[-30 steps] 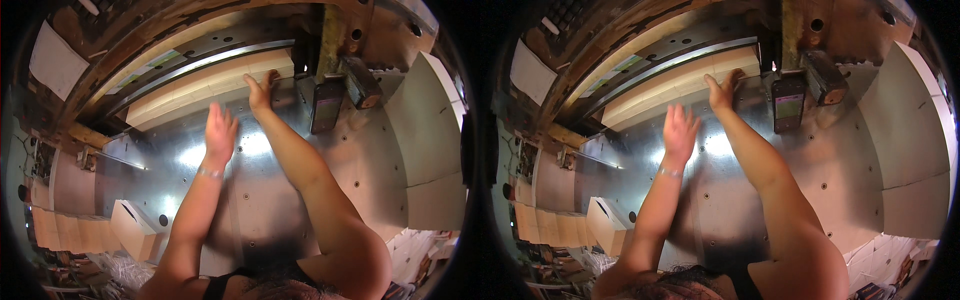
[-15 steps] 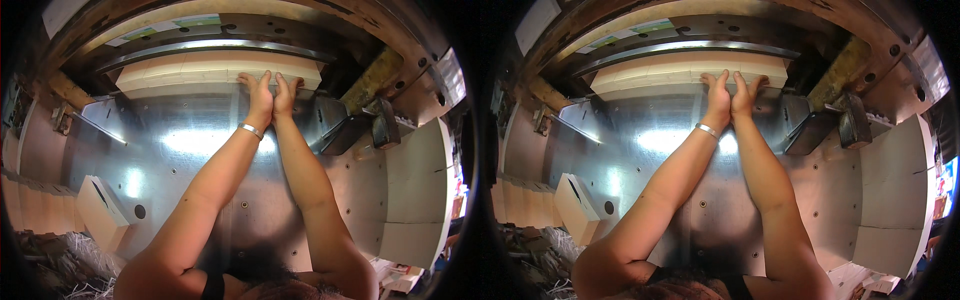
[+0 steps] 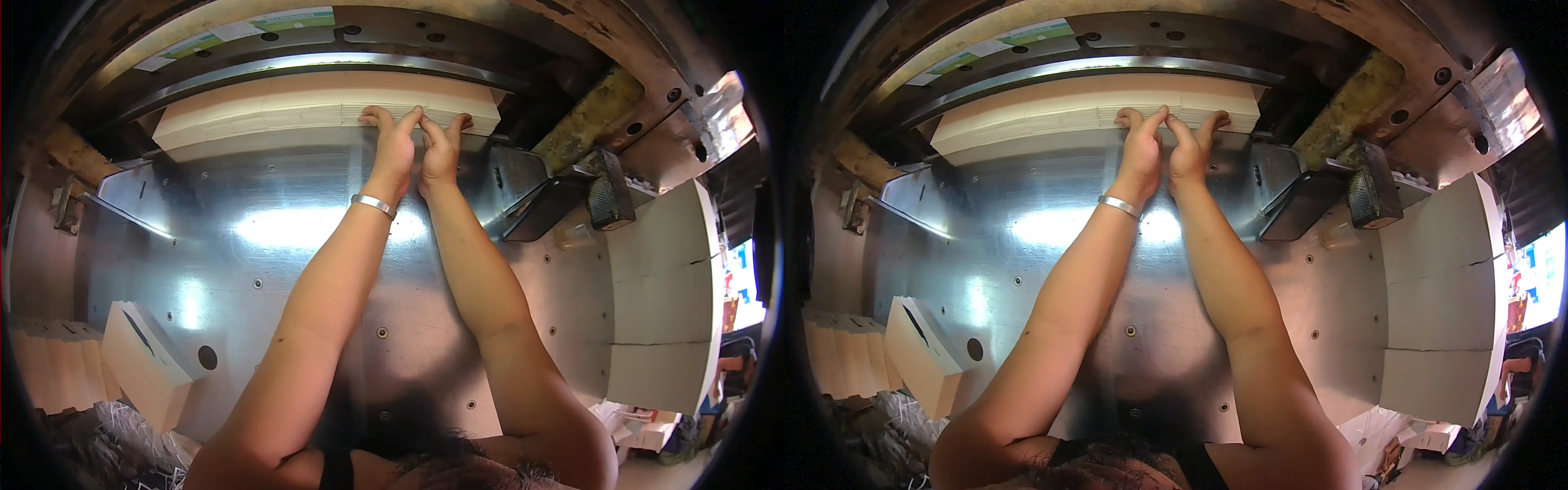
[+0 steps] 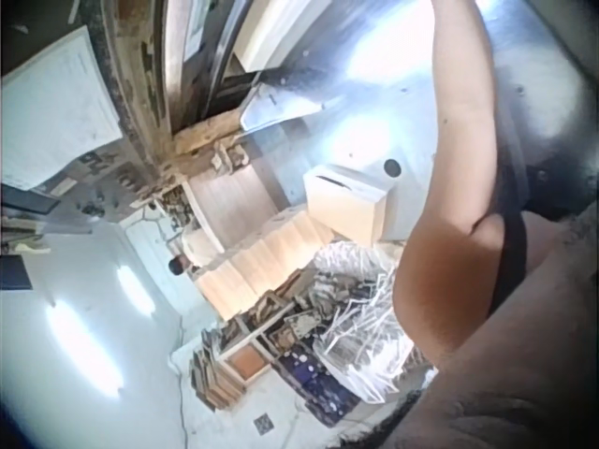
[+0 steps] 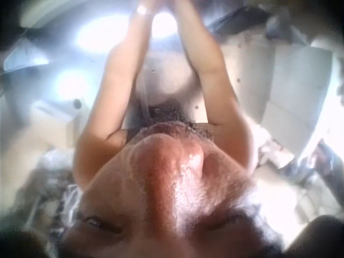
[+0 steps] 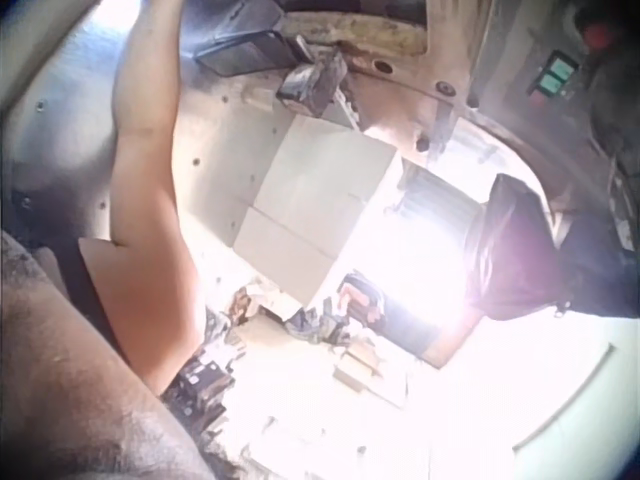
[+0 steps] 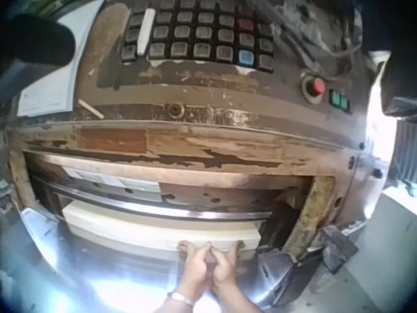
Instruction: The person aligns paper stacks in an industrial trimmer, operates the machine to cut them, and places the trimmed pieces into a container.
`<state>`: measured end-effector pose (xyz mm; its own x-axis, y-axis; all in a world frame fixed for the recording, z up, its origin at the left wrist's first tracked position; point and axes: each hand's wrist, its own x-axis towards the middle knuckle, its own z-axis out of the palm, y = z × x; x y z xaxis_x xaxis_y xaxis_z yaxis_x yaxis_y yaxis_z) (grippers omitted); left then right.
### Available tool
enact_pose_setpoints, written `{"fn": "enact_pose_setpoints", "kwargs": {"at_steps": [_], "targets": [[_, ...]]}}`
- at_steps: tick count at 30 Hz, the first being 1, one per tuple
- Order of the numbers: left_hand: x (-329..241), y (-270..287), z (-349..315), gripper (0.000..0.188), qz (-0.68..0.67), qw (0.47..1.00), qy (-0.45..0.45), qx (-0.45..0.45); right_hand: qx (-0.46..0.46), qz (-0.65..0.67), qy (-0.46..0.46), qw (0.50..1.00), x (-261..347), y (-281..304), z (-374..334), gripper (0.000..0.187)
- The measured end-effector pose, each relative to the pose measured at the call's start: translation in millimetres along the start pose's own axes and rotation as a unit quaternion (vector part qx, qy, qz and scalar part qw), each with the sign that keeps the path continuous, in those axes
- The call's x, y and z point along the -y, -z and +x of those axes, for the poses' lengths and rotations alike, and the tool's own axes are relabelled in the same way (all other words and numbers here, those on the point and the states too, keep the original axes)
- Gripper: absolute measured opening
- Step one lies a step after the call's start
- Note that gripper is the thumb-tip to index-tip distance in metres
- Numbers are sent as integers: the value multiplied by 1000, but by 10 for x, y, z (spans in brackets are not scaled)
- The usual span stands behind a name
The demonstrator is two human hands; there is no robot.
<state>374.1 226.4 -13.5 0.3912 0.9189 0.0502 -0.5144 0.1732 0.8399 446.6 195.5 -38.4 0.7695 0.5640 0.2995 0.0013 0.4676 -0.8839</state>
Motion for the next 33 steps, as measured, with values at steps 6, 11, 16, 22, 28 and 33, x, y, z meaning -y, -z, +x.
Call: {"fn": "enact_pose_setpoints", "kwargs": {"at_steps": [6, 11, 16, 22, 28, 33], "targets": [[-6, 33, 22, 85, 5, 1000, 6, 6, 4, 13, -10, 1000, 77, -6, -24, 109], [-13, 63, 4, 82, -3, 1000, 13, 6, 6, 19, -24, 1000, 133, -45, -89, 110], [-5, 39, 1, 83, -18, 1000, 7, 16, 13, 23, -15, 1000, 79, 27, -17, 110], [21, 80, 28, 86, -7, 1000, -4, 9, 14, 13, -54, 998, 83, 12, -30, 108], [-9, 67, 1, 90, -9, 1000, 10, 19, 1, 4, -19, 1000, 69, -8, -39, 109], [-29, 61, 4, 88, -4, 1000, 9, 3, -1, 9, -17, 1000, 105, -46, -65, 111]]}}
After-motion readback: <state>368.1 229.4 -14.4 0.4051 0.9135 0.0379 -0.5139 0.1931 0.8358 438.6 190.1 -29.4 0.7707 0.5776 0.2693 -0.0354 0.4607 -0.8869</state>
